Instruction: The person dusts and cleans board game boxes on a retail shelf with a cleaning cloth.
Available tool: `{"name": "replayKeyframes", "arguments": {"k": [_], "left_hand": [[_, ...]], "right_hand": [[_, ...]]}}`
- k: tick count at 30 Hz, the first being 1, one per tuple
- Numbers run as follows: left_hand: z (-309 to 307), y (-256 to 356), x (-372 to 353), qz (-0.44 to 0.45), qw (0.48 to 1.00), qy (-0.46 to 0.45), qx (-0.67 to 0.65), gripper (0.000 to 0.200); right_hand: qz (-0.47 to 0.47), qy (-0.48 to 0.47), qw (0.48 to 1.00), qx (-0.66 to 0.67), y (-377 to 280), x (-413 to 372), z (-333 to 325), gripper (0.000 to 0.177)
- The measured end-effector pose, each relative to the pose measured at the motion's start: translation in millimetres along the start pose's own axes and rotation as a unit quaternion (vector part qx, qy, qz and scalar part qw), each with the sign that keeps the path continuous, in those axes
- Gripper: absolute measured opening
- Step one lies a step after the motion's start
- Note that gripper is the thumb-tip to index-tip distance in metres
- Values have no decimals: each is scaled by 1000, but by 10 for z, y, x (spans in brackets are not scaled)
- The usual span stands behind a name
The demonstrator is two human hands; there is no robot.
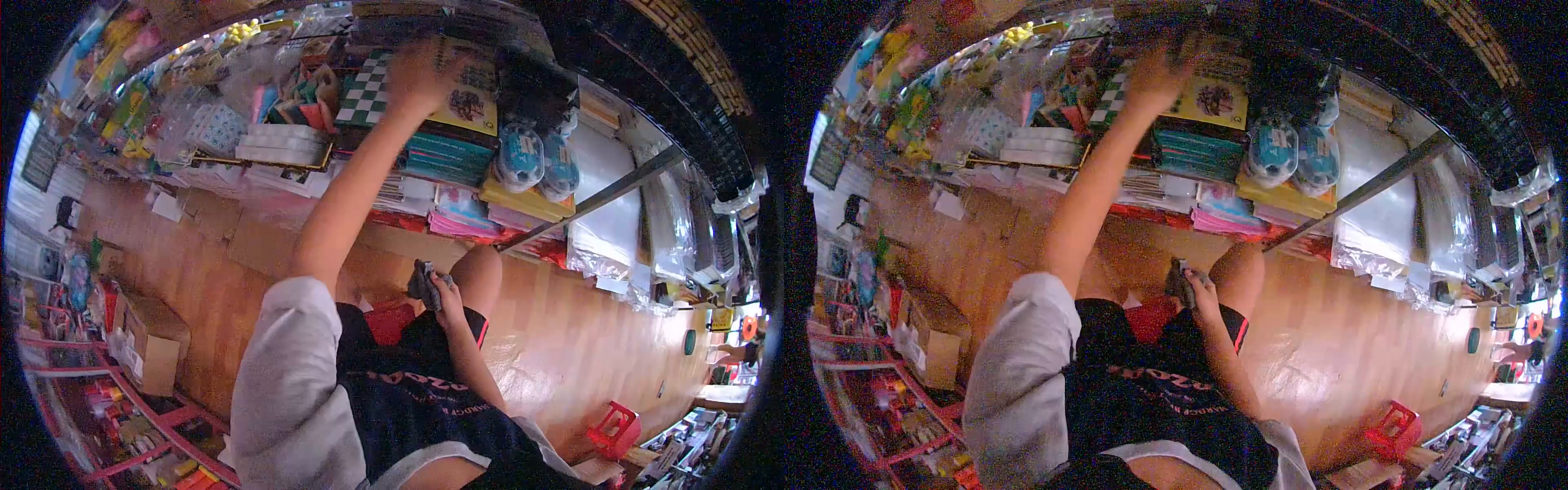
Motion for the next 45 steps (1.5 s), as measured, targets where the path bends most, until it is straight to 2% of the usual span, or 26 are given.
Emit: {"name": "replayKeyframes", "arguments": {"k": [1, 3, 4, 6, 7, 9, 10, 12, 15, 19, 21, 22, 23, 25, 26, 29, 34, 35, 36, 37, 39, 40, 42, 43, 45], "left_hand": [[-162, -299, -123, -25, 998, -23, 59, 76], [-404, -922, -501, -52, 975, 42, 213, 82], [-471, -997, -615, -48, 974, 40, 216, 82], [-607, -1224, -808, -121, 948, 1, 296, 89], [-642, -1279, -802, -120, 947, -2, 299, 89], [-401, -1597, -959, -283, 932, -181, 136, 91], [-403, -1616, -1004, -284, 932, -181, 136, 91], [-503, -1521, -961, -221, 970, -58, 86, 82], [-556, -1515, -1035, -210, 977, -28, 21, 80], [-720, -1423, -1305, -276, 957, -79, -40, 69], [-861, -1318, -1458, -340, 933, -87, -75, 59], [-905, -1292, -1545, -382, 912, -67, -130, 47], [-990, -1245, -1612, -385, 911, -65, -129, 47], [-1140, -1049, -1751, -498, 830, -79, -239, 41], [-1123, -1137, -1878, -535, 801, -89, -253, 38], [-1215, -1028, -2038, -509, 794, -127, -308, 40], [-1738, -664, -2606, -505, 800, -63, -318, 37], [-1860, -680, -2809, -531, 773, -18, -346, 34], [-1991, -694, -3010, -557, 743, 27, -370, 31], [-2112, -662, -3171, -569, 737, 26, -364, 31], [-2354, -633, -3468, -605, 730, 6, -318, 28], [-2425, -700, -3606, -562, 770, 6, -304, 29], [-2513, -681, -3828, -596, 750, -3, -288, 29], [-2524, -665, -3947, -621, 734, -17, -275, 29], [-2535, -682, -4210, -636, 726, -8, -262, 29]], "right_hand": [[-9, 4, 1000, -4, -18, 17, -34, 21], [-15, 9, 1000, 0, -24, 22, -68, 21], [-20, 15, 1000, -1, -25, 18, -88, 22], [-8, 13, 1000, -20, -50, -6, -69, 23], [3, 15, 999, -45, -42, -22, -87, 24], [22, 20, 997, -78, 65, 50, -151, 27], [9, 10, 998, -64, 40, 48, -100, 27], [-13, 1, 999, -32, 7, 36, -36, 28], [-28, 9, 999, -40, -6, 2, -24, 28], [-30, -9, 999, -10, -20, -45, -22, 28], [-39, 7, 998, -55, 1, -6, -106, 29], [-37, 6, 998, -57, -35, -47, -58, 29], [-27, 4, 998, -64, -67, -96, -23, 29], [-16, 3, 997, -72, -146, -193, 64, 29], [-24, 0, 997, -70, -188, -231, 114, 29], [-40, 0, 997, -70, -141, -191, 119, 29], [-20, 3, 998, -58, -13, -96, 64, 25], [-13, 7, 998, -60, 67, 13, -53, 25], [-71, 0, 995, -63, 27, 75, -114, 24], [-127, -6, 990, -68, -51, 52, -94, 24], [-45, 26, 998, 24, -111, -3, -83, 26], [-33, 28, 999, 18, -182, -126, 48, 26], [-173, 4, 985, 4, -552, -415, 453, 27], [-161, 3, 987, -2, -563, -473, 592, 27], [-218, -86, 964, -124, -555, -742, 1025, 26]]}}
Point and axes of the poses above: each hand's wrist, its own x-axis towards the middle knuckle, its own z-axis out of the palm, y = z × x, the point moved 8 cm from there along x, towards the middle knuckle, and after that the axes turned 8 degrees about y, right-handed, at the moved point
